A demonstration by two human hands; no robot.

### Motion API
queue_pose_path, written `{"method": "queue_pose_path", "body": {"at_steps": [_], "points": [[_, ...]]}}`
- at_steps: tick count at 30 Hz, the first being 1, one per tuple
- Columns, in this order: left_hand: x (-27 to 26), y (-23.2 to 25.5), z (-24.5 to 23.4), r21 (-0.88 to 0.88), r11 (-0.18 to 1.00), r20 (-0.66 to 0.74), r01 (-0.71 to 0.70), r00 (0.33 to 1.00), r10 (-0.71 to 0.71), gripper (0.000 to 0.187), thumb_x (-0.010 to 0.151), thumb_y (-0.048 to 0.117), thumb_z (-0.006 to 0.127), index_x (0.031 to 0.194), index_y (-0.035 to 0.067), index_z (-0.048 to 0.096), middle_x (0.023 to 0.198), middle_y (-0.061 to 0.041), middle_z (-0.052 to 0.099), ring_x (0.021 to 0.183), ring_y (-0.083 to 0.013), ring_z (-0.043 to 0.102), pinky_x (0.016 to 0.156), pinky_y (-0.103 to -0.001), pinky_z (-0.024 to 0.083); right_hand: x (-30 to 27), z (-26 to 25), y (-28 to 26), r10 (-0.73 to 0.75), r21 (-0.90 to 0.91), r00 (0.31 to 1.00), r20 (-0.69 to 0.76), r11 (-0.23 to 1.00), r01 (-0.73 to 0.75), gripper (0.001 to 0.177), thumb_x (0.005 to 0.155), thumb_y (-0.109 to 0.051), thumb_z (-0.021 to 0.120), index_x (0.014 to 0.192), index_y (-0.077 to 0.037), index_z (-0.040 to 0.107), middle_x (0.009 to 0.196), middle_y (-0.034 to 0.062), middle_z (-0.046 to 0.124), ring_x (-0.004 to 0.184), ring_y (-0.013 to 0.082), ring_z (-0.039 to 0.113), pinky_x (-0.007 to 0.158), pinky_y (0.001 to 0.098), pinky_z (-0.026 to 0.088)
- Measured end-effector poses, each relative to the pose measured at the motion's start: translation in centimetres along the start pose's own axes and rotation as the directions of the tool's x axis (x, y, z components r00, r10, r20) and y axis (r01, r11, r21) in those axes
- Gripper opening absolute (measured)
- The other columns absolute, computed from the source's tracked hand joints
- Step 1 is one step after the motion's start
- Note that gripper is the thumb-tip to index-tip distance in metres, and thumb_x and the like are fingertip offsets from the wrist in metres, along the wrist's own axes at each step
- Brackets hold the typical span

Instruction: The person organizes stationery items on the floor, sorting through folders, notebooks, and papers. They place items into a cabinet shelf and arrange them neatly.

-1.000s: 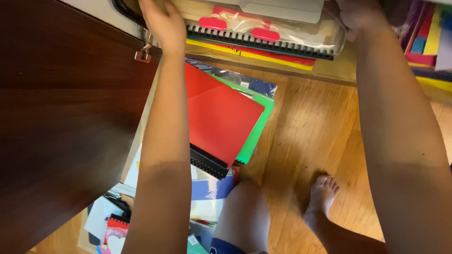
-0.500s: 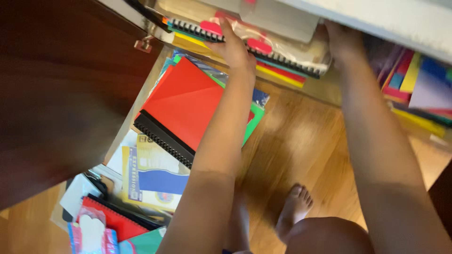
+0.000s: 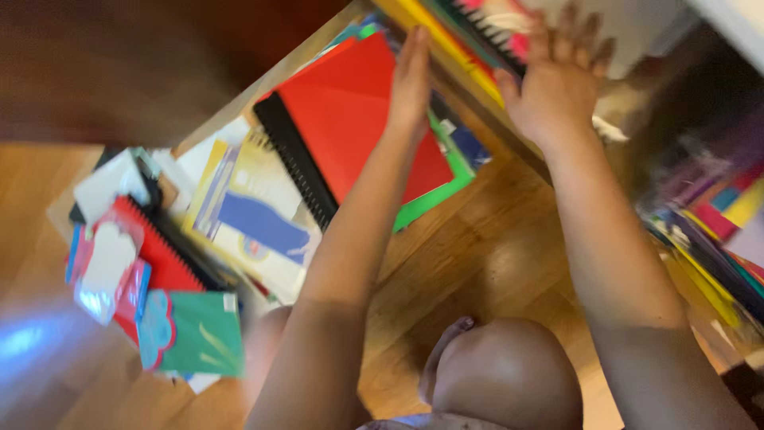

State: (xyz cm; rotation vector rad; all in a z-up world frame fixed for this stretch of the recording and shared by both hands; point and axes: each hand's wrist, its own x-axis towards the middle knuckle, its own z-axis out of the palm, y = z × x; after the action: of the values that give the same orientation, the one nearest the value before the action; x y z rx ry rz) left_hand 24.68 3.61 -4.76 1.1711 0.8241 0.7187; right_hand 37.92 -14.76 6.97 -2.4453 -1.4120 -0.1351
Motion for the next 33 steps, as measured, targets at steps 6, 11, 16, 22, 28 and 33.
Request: {"method": "queue_pose_path", "body": {"at_steps": [6,11,16,22,28,33], "points": [[-6.4,-3.4,-22.0,0.734,0.669,-0.462,0.117,0.808,0.365,0.062,0.093,0.033,0.072,0.143,0.002,0.055,0.143,-0.024,0.058,0.135,-0.0389,0.052,0.116,-0.045,0.041,-1.7,3.6,-8.0,-0.136,0.207,0.990,-0.035,0.968,0.141,0.063,0.105,-0.030,0.068,0.155,0.003,0.047,0.161,0.0320,0.038,0.150,0.0510,0.034,0.122,0.0600,0.029],[-11.7,-8.5,-28.3,0.384,0.896,-0.522,0.222,0.853,0.012,0.092,0.089,0.035,0.077,0.156,-0.003,0.026,0.141,-0.028,0.052,0.132,-0.0385,0.052,0.112,-0.043,0.041,-2.1,16.5,-10.7,-0.087,0.376,0.881,0.466,0.920,-0.108,0.072,0.096,-0.044,0.068,0.149,0.000,0.046,0.152,0.0287,0.044,0.138,0.0473,0.045,0.113,0.0513,0.037],[-12.9,-5.3,-26.3,0.287,0.909,-0.394,0.301,0.902,-0.175,0.089,0.079,0.042,0.078,0.144,-0.007,0.042,0.126,-0.026,0.068,0.115,-0.0361,0.066,0.099,-0.043,0.052,-4.6,21.2,-9.1,0.141,0.189,0.860,0.491,0.946,-0.263,0.089,0.086,-0.049,0.079,0.152,-0.002,0.042,0.146,0.0329,0.046,0.133,0.0474,0.046,0.112,0.0509,0.038],[-15.4,-7.2,-21.3,0.558,0.776,-0.404,0.294,0.913,-0.056,0.106,0.069,0.040,0.086,0.146,-0.008,0.032,0.126,-0.030,0.062,0.113,-0.0446,0.062,0.098,-0.048,0.051,-6.7,23.1,-3.6,0.197,0.478,0.776,0.599,0.690,-0.544,0.079,0.084,-0.027,0.087,0.145,0.003,0.046,0.135,0.0206,0.065,0.119,0.0312,0.066,0.099,0.0434,0.054],[-19.5,-7.7,-20.7,0.760,0.619,-0.273,0.198,0.961,0.028,0.097,0.075,0.036,0.083,0.146,-0.007,0.033,0.131,-0.031,0.058,0.122,-0.0503,0.054,0.108,-0.053,0.041,-12.7,20.4,-1.9,0.178,0.549,0.689,0.702,0.481,-0.684,0.065,0.082,-0.013,0.081,0.141,0.000,0.054,0.129,0.0151,0.069,0.110,0.0257,0.069,0.094,0.0415,0.058],[-24.1,-8.7,-19.5,0.797,0.604,-0.219,0.017,0.940,0.262,0.094,0.070,0.025,0.090,0.141,-0.008,0.037,0.143,-0.040,0.037,0.129,-0.0564,0.041,0.110,-0.054,0.035,-19.7,17.6,-0.3,0.204,0.399,0.474,0.856,0.321,-0.859,0.058,0.084,-0.010,0.077,0.138,0.000,0.058,0.128,0.0163,0.070,0.110,0.0260,0.068,0.093,0.0403,0.057]]}}
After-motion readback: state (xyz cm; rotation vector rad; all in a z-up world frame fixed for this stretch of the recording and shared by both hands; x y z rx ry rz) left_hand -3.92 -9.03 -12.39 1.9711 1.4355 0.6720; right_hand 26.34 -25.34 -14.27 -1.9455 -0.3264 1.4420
